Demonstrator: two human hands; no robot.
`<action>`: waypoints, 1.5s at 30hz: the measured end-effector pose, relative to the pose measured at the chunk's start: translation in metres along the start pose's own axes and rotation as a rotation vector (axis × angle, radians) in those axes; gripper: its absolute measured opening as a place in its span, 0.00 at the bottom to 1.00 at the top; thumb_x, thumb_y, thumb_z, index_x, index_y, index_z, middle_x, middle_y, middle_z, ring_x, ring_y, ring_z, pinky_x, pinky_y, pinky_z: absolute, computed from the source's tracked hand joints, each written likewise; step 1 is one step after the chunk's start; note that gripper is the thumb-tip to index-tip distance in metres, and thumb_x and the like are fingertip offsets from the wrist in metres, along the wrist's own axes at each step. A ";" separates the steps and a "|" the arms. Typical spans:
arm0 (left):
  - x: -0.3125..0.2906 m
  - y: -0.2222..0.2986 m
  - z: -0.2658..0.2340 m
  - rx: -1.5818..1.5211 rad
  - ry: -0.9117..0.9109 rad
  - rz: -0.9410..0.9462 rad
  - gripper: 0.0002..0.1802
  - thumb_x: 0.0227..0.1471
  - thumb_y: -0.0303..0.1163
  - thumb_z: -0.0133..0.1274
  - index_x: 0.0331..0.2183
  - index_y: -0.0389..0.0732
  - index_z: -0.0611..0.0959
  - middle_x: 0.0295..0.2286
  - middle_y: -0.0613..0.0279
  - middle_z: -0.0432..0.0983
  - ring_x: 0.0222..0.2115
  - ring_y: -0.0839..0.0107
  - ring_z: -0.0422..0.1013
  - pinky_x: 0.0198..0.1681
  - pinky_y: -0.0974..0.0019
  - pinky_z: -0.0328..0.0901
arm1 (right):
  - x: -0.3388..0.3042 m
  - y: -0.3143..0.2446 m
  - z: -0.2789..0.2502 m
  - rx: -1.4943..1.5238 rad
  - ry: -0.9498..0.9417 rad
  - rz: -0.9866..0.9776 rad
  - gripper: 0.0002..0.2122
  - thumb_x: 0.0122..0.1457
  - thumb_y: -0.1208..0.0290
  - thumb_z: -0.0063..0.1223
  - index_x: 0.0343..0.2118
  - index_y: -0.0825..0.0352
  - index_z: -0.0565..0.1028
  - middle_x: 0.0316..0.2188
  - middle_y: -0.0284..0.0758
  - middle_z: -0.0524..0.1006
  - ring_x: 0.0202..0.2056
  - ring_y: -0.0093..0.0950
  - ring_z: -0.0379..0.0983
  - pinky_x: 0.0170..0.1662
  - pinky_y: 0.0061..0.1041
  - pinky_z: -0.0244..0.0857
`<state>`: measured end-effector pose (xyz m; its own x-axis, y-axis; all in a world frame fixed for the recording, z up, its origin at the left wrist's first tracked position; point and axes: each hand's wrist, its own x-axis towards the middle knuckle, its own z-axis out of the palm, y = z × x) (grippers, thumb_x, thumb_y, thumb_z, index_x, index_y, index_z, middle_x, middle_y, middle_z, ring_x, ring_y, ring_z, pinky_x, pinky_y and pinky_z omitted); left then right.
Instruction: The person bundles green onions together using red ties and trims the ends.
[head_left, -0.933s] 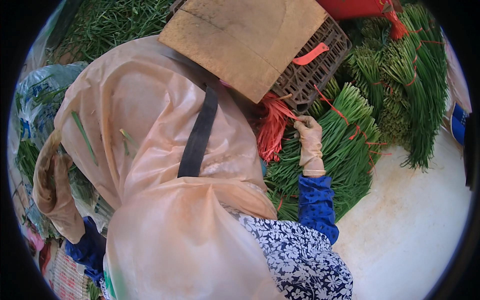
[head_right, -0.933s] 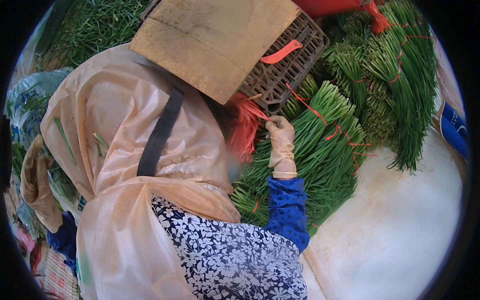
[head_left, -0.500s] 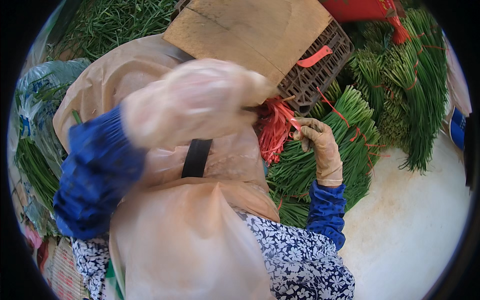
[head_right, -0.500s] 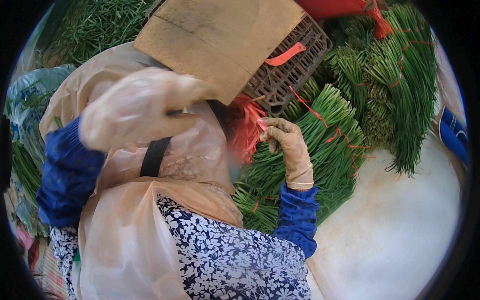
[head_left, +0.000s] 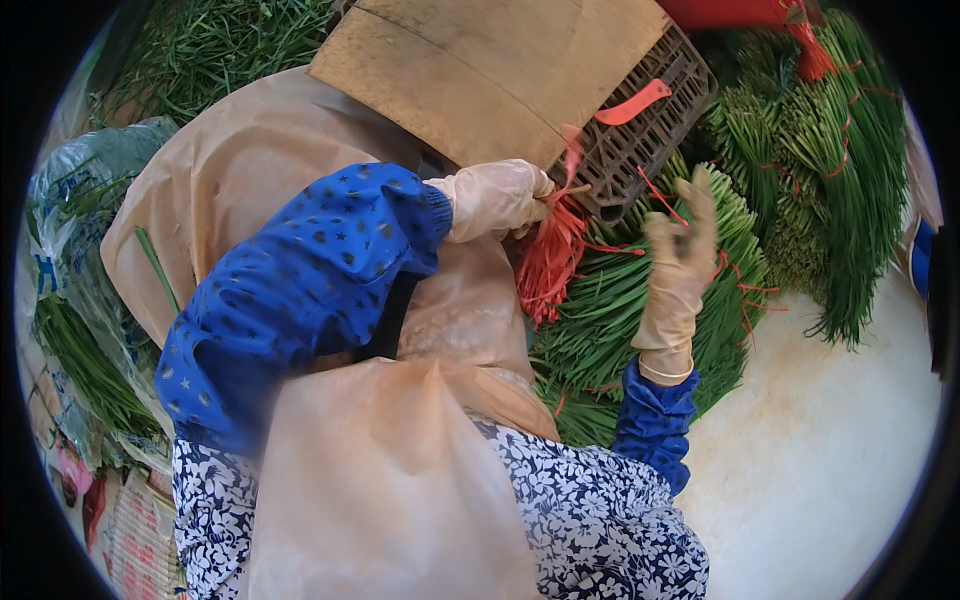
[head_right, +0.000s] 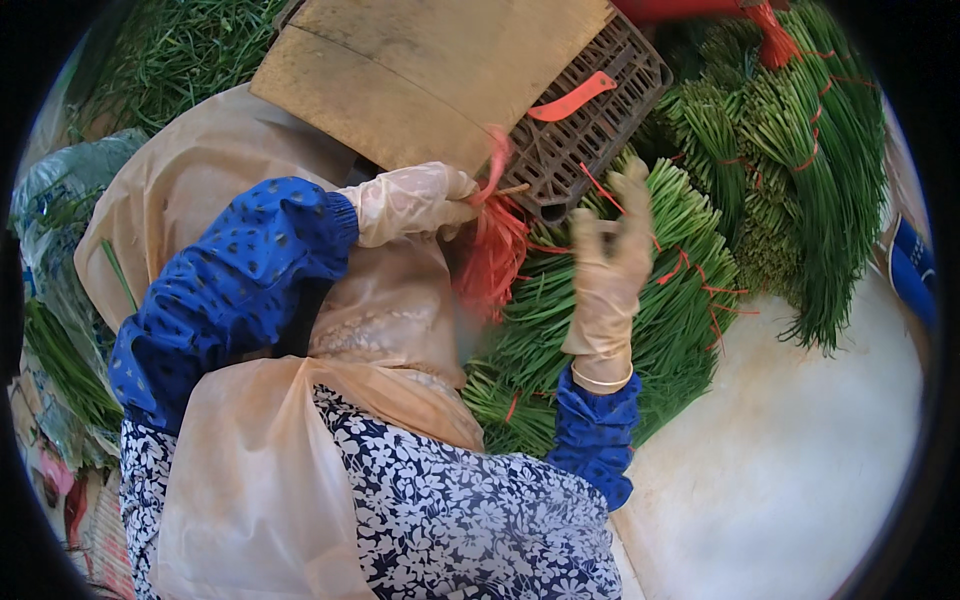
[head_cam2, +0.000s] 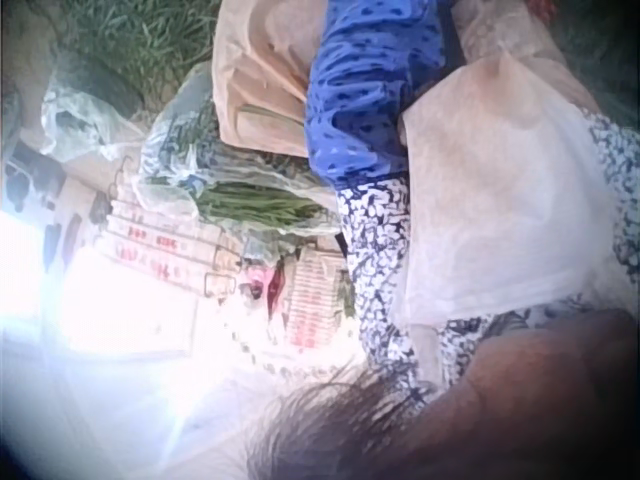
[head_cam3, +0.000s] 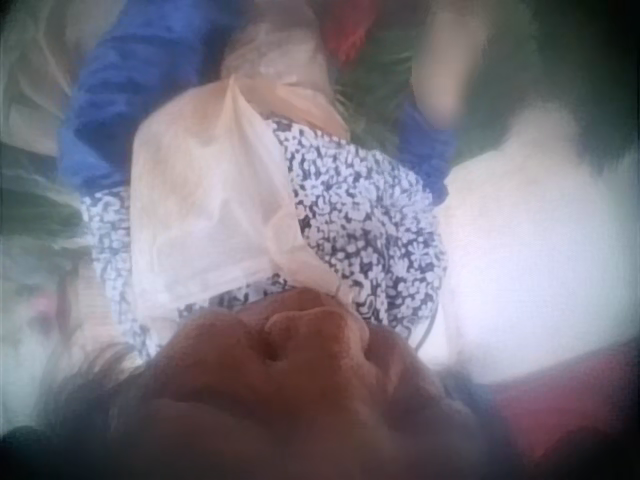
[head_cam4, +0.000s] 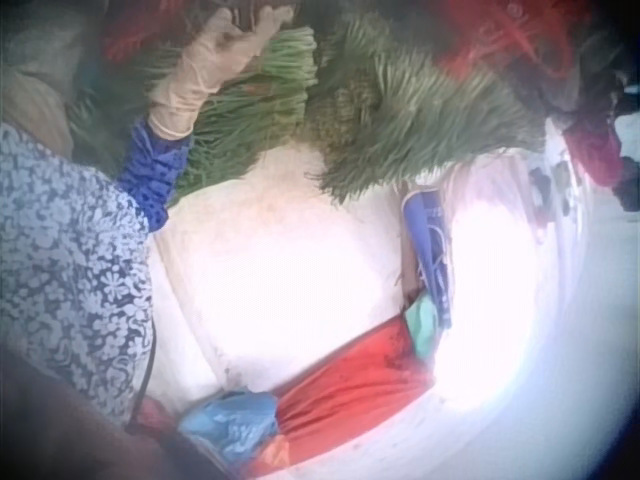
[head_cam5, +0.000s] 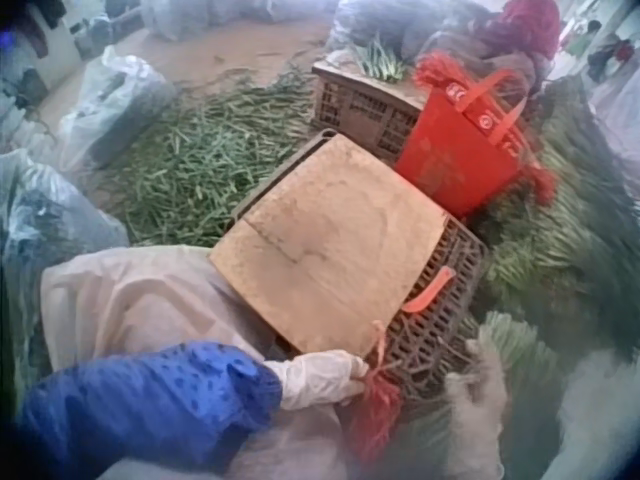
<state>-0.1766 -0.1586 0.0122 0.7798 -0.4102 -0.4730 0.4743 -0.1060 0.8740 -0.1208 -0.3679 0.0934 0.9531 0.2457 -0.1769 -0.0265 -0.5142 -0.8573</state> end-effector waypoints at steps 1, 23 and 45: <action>-0.004 0.002 -0.002 -0.031 0.008 -0.049 0.09 0.56 0.30 0.50 0.34 0.35 0.80 0.20 0.61 0.75 0.20 0.71 0.71 0.23 0.67 0.66 | 0.001 0.008 -0.006 0.027 0.112 -0.041 0.17 0.61 0.69 0.54 0.53 0.66 0.71 0.43 0.34 0.76 0.29 0.18 0.74 0.32 0.16 0.66; 0.011 -0.031 0.004 0.030 -0.059 0.048 0.17 0.58 0.41 0.51 0.42 0.38 0.81 0.25 0.61 0.77 0.27 0.71 0.71 0.32 0.67 0.65 | -0.001 0.050 0.041 0.526 -0.328 0.388 0.12 0.59 0.67 0.58 0.40 0.71 0.79 0.22 0.28 0.76 0.19 0.16 0.68 0.22 0.14 0.61; 0.010 -0.032 0.000 -0.273 -0.085 -0.106 0.12 0.54 0.35 0.52 0.36 0.38 0.83 0.29 0.62 0.80 0.24 0.74 0.74 0.29 0.70 0.69 | -0.008 0.041 0.018 0.349 -0.290 0.256 0.14 0.60 0.65 0.58 0.40 0.73 0.78 0.26 0.32 0.79 0.22 0.19 0.72 0.27 0.16 0.65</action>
<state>-0.1841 -0.1590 -0.0200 0.6884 -0.4854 -0.5390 0.6528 0.0906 0.7521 -0.1353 -0.3766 0.0510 0.7816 0.3913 -0.4859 -0.3937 -0.2948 -0.8707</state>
